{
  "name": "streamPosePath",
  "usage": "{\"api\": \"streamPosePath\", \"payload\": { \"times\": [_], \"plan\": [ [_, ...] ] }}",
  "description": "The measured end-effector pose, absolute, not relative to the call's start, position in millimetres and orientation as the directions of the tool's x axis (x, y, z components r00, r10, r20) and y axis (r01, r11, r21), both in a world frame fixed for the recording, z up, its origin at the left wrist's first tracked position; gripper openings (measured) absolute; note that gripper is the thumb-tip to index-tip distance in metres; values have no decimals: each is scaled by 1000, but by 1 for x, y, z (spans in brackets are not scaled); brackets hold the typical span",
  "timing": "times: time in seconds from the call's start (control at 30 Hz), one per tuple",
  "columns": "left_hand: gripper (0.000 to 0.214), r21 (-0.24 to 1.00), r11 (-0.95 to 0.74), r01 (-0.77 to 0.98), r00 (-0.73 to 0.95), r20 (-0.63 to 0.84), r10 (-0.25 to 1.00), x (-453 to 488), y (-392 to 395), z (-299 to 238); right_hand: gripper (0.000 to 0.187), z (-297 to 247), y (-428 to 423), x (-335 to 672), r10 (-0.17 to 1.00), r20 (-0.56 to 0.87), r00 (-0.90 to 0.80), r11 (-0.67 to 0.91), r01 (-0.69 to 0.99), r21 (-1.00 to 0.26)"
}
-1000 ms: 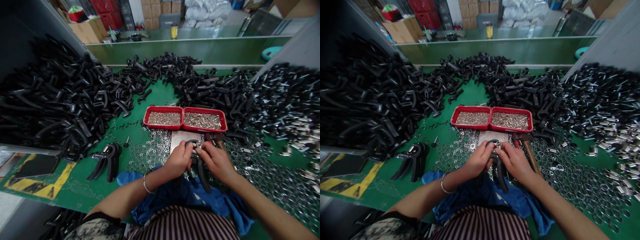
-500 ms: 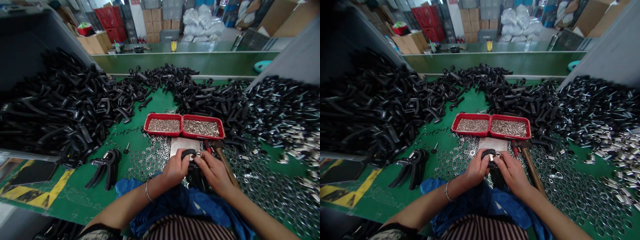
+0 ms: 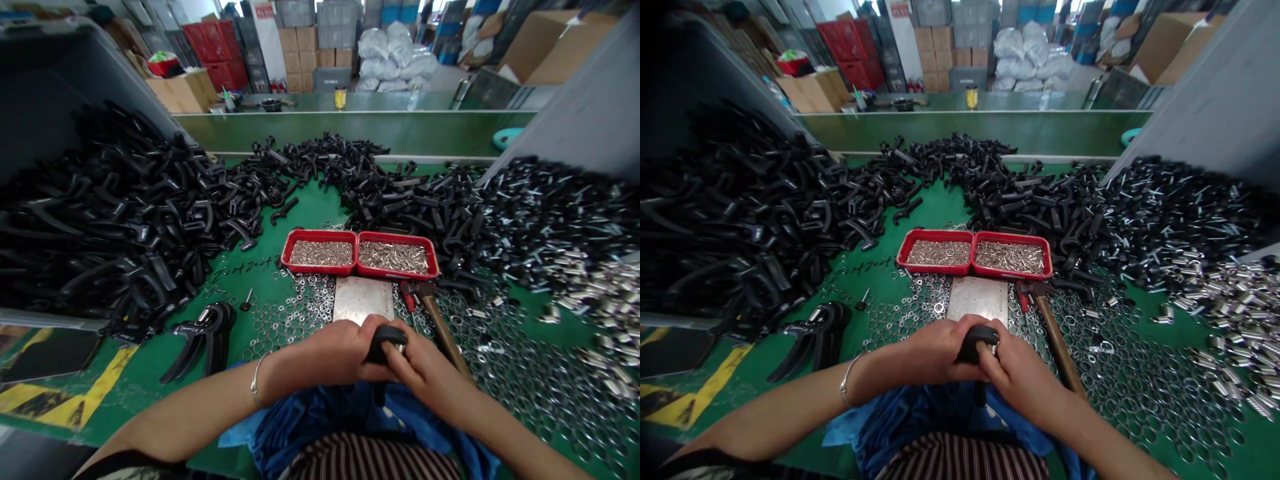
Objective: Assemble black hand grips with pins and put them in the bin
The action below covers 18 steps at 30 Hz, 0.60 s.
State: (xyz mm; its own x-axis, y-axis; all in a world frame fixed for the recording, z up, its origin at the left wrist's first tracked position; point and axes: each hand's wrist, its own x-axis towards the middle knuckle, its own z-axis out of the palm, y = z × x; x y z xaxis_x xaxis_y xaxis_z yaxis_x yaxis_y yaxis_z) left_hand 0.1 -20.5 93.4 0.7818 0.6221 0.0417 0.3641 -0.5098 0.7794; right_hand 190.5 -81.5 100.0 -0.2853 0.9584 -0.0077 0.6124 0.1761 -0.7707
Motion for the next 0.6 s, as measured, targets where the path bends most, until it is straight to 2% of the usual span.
{"api": "streamPosePath", "payload": {
  "times": [0.13, 0.3, 0.43, 0.5, 0.6],
  "plan": [
    [70, 760, -544, 357, 783, 75, 618, 2, -14, 105, 28, 111, -79, 191, 960, 34, -276, 210, 639, -740],
    [71, 653, -590, 476, 802, -46, 596, 13, 52, 75, 31, 78, -19, 201, 983, -44, -176, 110, 772, -626],
    [58, 525, -630, 572, 767, -71, 638, 24, 84, 48, 21, 54, 27, 225, 973, 134, -189, 231, 832, -505],
    [51, 471, -661, 584, 758, -24, 652, 29, 88, 49, 18, 52, 39, 243, 959, 210, -192, 266, 864, -427],
    [38, 378, -704, 601, 740, 69, 669, 41, 104, 65, 22, 57, 55, 265, 951, 264, -160, 240, 920, -309]
  ]
}}
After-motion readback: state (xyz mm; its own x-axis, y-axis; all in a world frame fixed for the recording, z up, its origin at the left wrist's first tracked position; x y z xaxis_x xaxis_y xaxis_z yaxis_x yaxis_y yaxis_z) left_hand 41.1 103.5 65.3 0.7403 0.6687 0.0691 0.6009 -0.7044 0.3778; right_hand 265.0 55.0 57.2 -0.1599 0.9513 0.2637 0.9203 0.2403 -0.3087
